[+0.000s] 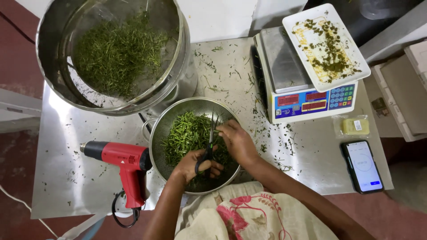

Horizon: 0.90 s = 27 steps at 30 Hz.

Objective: Cutting green tea leaves in a colander using scissors

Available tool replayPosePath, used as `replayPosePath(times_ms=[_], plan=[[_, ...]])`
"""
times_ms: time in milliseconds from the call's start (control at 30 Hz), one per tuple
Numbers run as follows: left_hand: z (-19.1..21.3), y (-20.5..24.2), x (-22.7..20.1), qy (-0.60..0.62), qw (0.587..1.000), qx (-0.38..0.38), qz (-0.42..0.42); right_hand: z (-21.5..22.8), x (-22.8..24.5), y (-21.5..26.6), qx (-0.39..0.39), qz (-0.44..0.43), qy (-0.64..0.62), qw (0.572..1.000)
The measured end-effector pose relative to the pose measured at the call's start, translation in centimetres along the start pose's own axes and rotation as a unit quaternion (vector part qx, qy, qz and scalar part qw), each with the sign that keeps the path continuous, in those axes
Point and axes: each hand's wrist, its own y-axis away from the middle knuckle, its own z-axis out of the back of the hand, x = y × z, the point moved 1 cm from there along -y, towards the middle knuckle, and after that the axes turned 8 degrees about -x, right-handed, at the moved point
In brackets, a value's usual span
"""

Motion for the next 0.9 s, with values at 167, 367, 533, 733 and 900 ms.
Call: replayPosePath(times_ms=[167, 367, 533, 733, 900], plan=[[-0.7, 0.4, -0.6, -0.006, 1.0, 0.001, 0.015, 0.2, 0.8, 0.4, -0.025, -0.026, -0.023, 0.999], [-0.8, 0.7, -1.1, -0.029, 0.999, 0.016, 0.01, 1.6, 1.8, -0.5, -0.022, -0.054, -0.116, 0.992], [0.0, 0.3, -0.4, -0.048, 0.998, 0.036, -0.008, 0.8, 1.5, -0.1, -0.015, -0.064, -0.13, 0.989], [1.6, -0.5, 1.1, -0.052, 0.998, 0.043, -0.017, 0.5, 1.3, -0.1, 0.003, -0.053, -0.079, 0.996], [-2.4, 1.3, -2.4, -0.146, 0.985, -0.065, 0.06, 0.9, 0.5, 0.2, 0.028, 0.036, -0.084, 0.995]])
